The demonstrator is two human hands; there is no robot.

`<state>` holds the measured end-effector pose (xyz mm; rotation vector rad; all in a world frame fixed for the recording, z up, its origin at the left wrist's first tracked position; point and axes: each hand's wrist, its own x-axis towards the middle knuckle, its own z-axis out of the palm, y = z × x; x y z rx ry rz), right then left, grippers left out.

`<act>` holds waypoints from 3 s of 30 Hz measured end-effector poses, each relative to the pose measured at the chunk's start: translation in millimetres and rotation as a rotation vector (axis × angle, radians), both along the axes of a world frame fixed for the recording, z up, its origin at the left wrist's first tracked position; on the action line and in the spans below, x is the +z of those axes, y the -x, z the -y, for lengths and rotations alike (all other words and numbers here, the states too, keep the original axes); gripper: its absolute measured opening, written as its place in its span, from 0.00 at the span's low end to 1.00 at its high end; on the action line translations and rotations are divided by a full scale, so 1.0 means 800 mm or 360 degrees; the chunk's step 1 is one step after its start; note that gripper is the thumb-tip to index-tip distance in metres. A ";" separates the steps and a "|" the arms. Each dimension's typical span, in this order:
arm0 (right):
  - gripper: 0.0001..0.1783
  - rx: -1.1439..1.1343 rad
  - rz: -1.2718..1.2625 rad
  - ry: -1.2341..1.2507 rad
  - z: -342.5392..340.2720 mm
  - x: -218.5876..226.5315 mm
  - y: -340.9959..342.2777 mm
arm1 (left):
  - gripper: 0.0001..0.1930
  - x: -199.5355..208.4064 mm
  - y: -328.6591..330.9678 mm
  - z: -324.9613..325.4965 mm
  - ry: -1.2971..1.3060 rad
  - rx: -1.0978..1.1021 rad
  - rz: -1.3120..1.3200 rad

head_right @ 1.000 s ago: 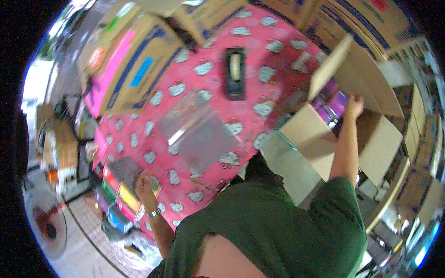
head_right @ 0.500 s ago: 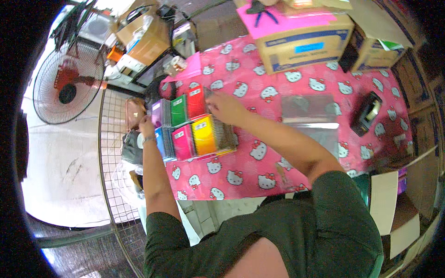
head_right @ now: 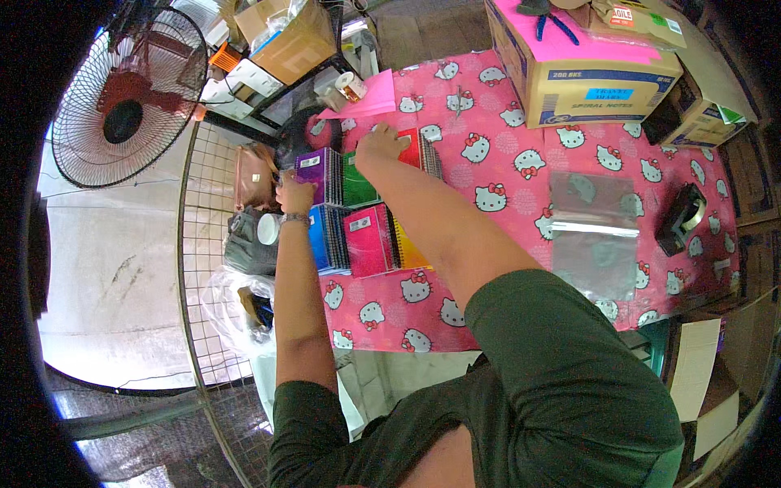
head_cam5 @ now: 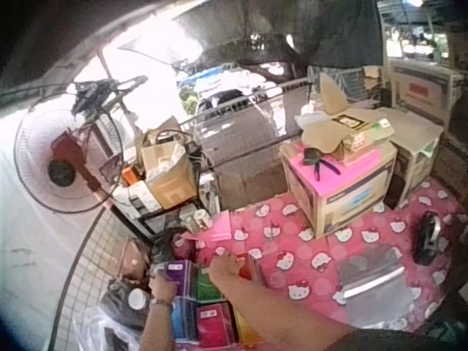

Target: The person places stacks of small notebooks into clear plastic bags and seals them by hand.

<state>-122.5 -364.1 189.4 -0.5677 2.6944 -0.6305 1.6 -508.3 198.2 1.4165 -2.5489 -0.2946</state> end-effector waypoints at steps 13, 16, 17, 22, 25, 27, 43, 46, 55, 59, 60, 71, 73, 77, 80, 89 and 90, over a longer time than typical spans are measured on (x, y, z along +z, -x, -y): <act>0.28 -0.0402 0.0024 0.0395 -0.092 -0.016 0.028 | 0.18 0.031 -0.149 -0.111 -0.2117 -0.0133 -0.2020; 0.31 -0.0423 -0.0167 0.0354 -0.086 -0.011 0.019 | 0.20 0.009 -0.154 -0.208 -0.2231 -0.0171 -0.2114; 0.32 -0.0428 -0.0252 0.0356 -0.084 -0.009 0.020 | 0.20 0.001 -0.158 -0.225 -0.2247 -0.0095 -0.2101; 0.39 0.0143 0.0358 0.1438 -0.103 0.048 0.015 | 0.19 -0.026 -0.192 -0.258 -0.2491 0.0181 -0.2260; 0.43 0.0675 0.0756 0.1311 -0.132 0.079 -0.039 | 0.21 0.008 -0.197 -0.276 -0.2784 0.0019 -0.2381; 0.44 0.0806 0.0519 0.1200 -0.154 0.058 -0.077 | 0.21 0.002 -0.204 -0.283 -0.2787 -0.0004 -0.2333; 0.26 0.0825 0.0385 0.0719 -0.184 0.044 -0.162 | 0.27 -0.061 -0.303 -0.324 -0.2640 0.0168 -0.2598; 0.32 0.0492 0.0017 0.0416 -0.139 0.002 -0.136 | 0.25 -0.085 -0.309 -0.315 -0.2377 0.0316 -0.2405; 0.28 0.0465 0.0490 0.1096 -0.109 -0.008 -0.131 | 0.25 -0.135 -0.347 -0.293 -0.2313 0.0632 -0.2369; 0.30 0.1162 0.0884 0.1057 -0.117 0.059 -0.177 | 0.27 -0.102 -0.345 -0.293 -0.2417 0.0389 -0.2727; 0.33 0.1268 0.0795 0.0868 -0.111 0.057 -0.189 | 0.28 -0.088 -0.339 -0.297 -0.2430 0.0345 -0.2783; 0.16 0.1956 -0.0905 0.0795 -0.060 0.026 -0.246 | 0.28 -0.102 -0.380 -0.305 -0.2326 0.0286 -0.2011; 0.13 0.2031 -0.0448 0.1273 -0.116 0.044 -0.235 | 0.35 -0.088 -0.365 -0.324 -0.2397 0.0343 -0.1973; 0.14 0.1965 0.0232 0.1287 -0.240 0.037 -0.182 | 0.50 -0.087 -0.314 -0.360 -0.2675 0.0119 -0.1988; 0.17 0.1597 -0.0198 0.1120 -0.323 -0.004 -0.161 | 0.42 -0.101 -0.289 -0.379 -0.3125 -0.0074 -0.1707; 0.45 0.0110 0.0748 0.0897 -0.603 -0.042 -0.112 | 0.32 -0.108 -0.060 -0.535 -0.2521 -0.0828 -0.0846; 0.45 0.0079 0.0641 0.0987 -0.621 -0.057 -0.106 | 0.33 -0.129 -0.041 -0.550 -0.2273 -0.1114 -0.0720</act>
